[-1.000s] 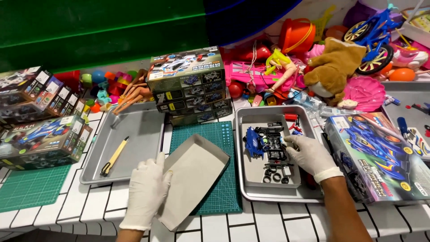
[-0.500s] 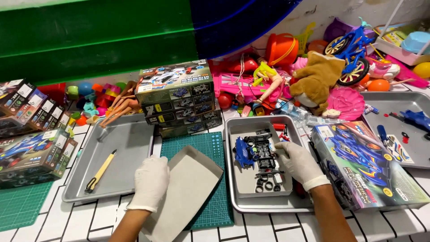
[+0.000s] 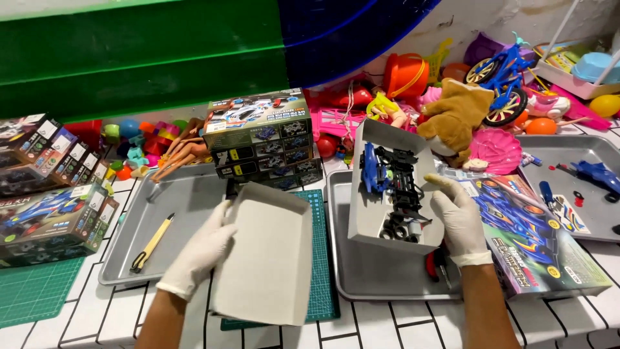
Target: Assembling a mini 4WD toy car by installing the motor, gears, and body components onto the chassis.
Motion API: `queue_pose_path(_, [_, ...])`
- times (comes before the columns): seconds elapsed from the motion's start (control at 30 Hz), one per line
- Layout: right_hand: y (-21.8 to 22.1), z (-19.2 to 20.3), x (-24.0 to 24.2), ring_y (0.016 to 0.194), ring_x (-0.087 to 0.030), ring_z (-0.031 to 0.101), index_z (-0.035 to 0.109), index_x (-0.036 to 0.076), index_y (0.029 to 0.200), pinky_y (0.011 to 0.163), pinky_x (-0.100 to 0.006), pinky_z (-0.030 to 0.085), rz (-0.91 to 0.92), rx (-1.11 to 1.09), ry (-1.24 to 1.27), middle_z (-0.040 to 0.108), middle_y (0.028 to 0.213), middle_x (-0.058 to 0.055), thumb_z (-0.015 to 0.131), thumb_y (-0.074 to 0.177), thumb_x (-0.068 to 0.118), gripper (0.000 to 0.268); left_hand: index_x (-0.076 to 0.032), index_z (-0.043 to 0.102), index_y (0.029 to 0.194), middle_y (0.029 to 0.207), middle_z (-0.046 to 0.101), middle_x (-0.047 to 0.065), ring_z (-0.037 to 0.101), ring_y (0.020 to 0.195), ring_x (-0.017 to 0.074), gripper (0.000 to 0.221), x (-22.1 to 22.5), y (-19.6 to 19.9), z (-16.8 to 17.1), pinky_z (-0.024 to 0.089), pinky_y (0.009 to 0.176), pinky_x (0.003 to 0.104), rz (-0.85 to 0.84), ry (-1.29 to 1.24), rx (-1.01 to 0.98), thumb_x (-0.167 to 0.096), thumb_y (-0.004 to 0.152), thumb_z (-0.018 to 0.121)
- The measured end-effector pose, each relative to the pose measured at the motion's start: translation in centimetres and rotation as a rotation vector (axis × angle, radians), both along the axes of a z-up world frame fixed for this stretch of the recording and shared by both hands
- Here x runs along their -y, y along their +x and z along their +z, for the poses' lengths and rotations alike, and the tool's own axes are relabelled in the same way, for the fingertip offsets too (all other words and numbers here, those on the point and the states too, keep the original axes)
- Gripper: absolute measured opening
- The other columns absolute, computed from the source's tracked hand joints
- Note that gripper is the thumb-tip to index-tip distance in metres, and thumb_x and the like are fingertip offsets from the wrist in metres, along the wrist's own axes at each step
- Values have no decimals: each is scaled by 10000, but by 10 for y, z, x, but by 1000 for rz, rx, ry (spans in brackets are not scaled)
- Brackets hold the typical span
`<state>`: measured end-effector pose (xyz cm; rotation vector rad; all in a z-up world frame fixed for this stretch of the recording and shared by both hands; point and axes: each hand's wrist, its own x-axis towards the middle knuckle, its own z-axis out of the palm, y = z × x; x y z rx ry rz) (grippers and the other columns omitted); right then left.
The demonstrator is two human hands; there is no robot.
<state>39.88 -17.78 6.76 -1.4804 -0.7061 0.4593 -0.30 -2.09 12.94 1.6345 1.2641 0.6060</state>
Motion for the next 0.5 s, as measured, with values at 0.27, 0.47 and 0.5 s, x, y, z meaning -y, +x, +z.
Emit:
queue_pose_path(0.27, [-28, 13, -1, 1143, -210, 634, 693, 119, 1365, 1054, -391, 486, 164, 44, 23, 719, 1231, -146, 563, 1025, 76, 367, -28, 259, 1610, 1493, 444, 359, 498, 1377, 440, 702, 71, 97, 28, 417, 1126, 550, 35, -193, 438, -282, 1000, 495])
queue_pose_path(0.47, [-25, 0, -3, 1000, -165, 658, 658, 179, 1438, 963, -372, 550, 362, 151, 65, 760, 1088, -114, 719, 915, 154, 527, -98, 435, 1544, 1420, 601, 223, 599, 1297, 306, 660, 40, 134, -34, 496, 1077, 452, 58, -216, 567, -477, 1015, 540])
queue_pose_path(0.5, [-18, -12, -7, 1000, -165, 658, 658, 179, 1438, 963, -372, 550, 361, 149, 63, 760, 1088, -114, 719, 915, 154, 527, -98, 435, 1544, 1420, 601, 223, 599, 1297, 306, 660, 37, 137, -42, 496, 1077, 452, 57, -219, 566, -477, 1015, 540])
